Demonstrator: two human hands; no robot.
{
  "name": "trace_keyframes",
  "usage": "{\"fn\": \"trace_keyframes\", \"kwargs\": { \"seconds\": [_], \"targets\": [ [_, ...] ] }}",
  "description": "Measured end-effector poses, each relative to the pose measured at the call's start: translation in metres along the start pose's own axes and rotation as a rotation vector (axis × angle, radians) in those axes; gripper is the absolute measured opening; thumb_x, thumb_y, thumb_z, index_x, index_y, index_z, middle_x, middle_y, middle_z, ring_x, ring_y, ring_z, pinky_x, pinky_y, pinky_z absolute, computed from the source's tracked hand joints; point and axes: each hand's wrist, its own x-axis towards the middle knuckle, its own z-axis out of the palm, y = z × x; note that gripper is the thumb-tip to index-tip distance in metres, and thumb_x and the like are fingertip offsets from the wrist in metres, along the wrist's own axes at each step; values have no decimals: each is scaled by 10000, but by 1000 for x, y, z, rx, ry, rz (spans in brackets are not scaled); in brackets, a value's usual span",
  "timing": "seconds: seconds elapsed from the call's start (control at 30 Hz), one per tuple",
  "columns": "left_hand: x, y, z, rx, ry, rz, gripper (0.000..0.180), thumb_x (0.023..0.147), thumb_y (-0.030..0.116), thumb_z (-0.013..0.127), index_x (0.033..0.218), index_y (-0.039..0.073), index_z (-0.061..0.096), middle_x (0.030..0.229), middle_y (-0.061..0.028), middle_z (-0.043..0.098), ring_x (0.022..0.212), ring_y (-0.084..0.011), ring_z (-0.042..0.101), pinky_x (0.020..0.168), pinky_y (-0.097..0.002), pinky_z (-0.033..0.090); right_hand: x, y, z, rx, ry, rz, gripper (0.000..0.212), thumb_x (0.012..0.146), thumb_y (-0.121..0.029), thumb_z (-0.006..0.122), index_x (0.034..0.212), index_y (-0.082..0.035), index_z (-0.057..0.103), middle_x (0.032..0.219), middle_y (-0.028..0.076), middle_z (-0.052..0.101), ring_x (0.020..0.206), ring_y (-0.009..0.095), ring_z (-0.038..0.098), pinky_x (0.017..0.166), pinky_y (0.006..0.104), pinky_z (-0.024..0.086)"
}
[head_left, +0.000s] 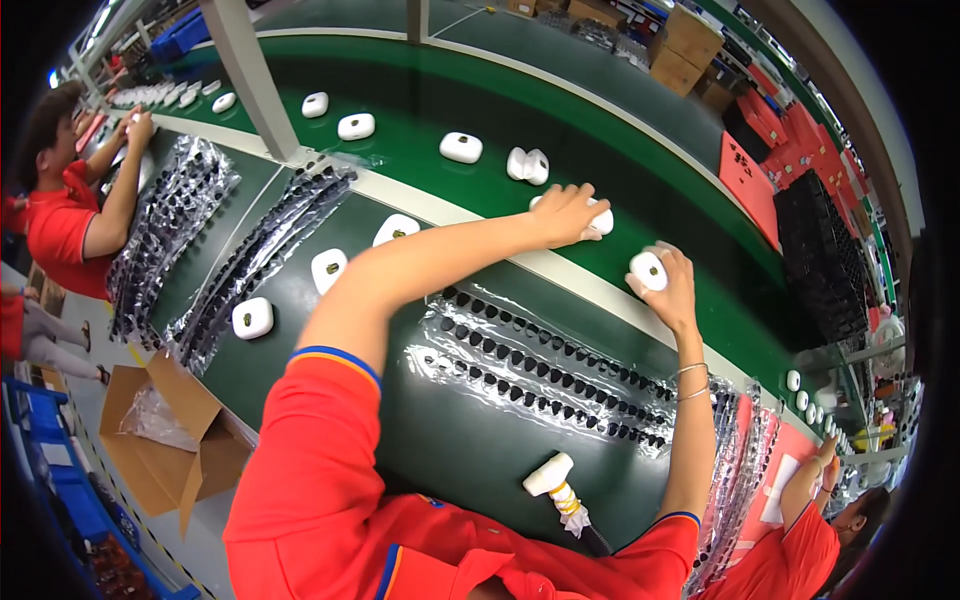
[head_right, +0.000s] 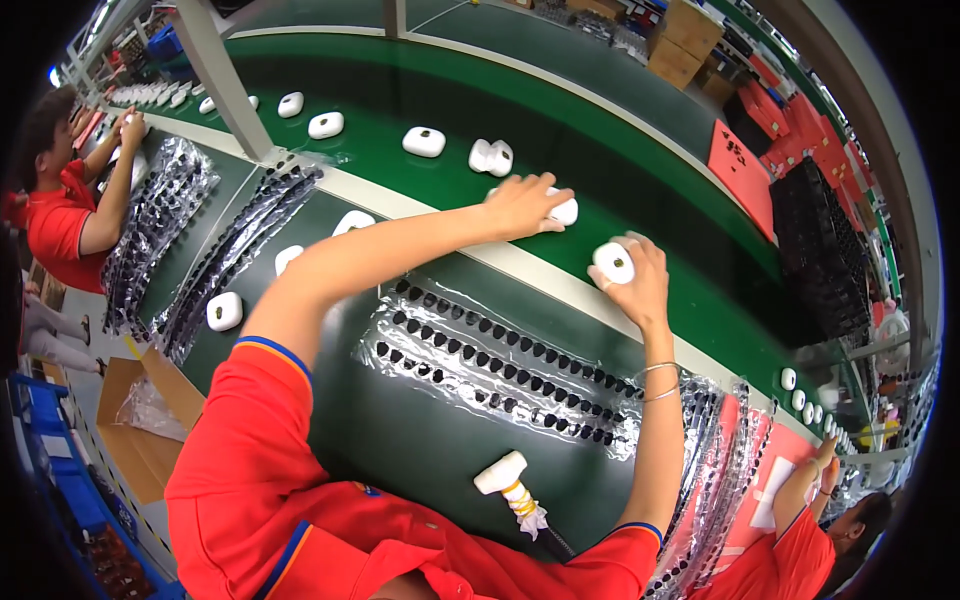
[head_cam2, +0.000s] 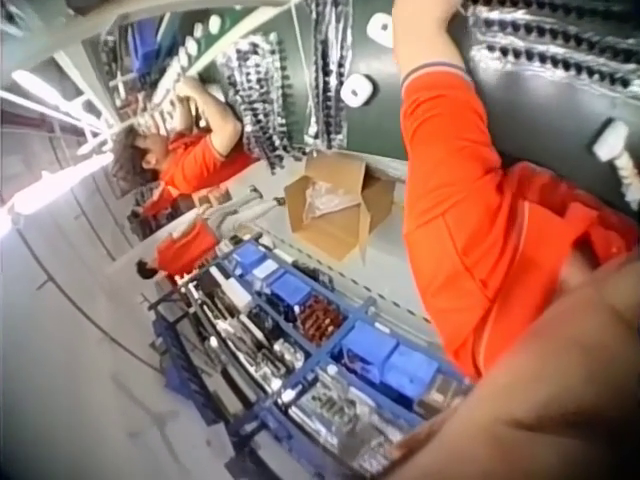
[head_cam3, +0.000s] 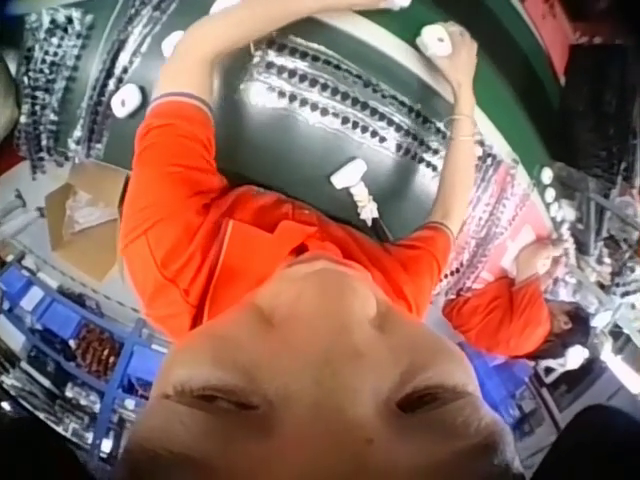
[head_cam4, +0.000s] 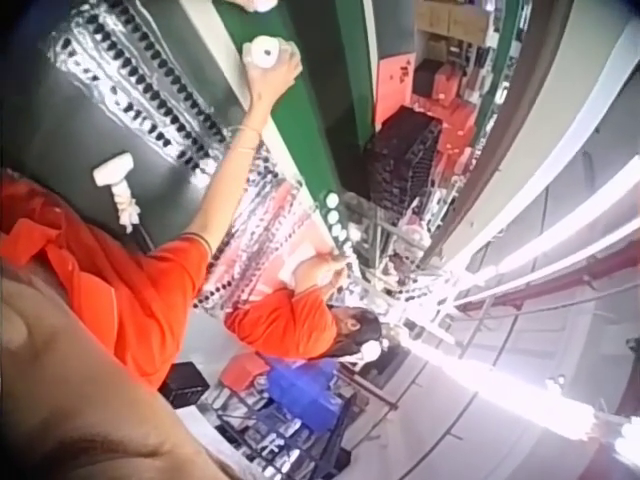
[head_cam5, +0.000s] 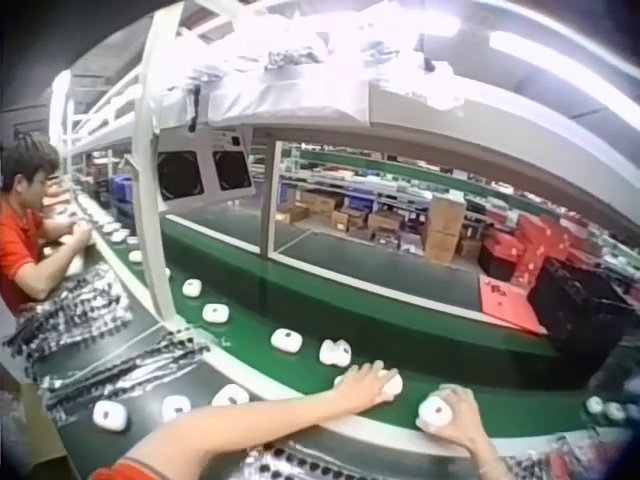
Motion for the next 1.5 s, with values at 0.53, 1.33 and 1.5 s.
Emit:
{"fn": "trace_keyframes", "kwargs": {
  "seconds": [0.53,1.33,1.5],
  "targets": [
    [-228,-108,-171,415,-155,-535,692,651,153,697,1264,37,396,1218,-211,400,1098,-357,426,866,-433,398,76,-243,125,566,-358,-523,769,592,-464,744,1189,-86,440,1285,198,355,1203,359,324,987,478,270],
    [-125,-117,-129,-28,-219,-486,553,658,311,714,1131,94,528,1031,-140,545,993,-304,529,830,-378,443,90,-162,116,450,-107,24,635,624,-122,719,1136,41,381,1119,202,433,867,281,589,763,339,490],
    [-162,-125,-169,306,-310,-453,449,676,248,699,1063,54,579,1036,-169,549,994,-330,522,841,-406,439,66,-193,78,802,-201,-19,524,735,-218,707,1138,-10,444,1146,151,506,981,248,579,821,332,473]
  ]
}}
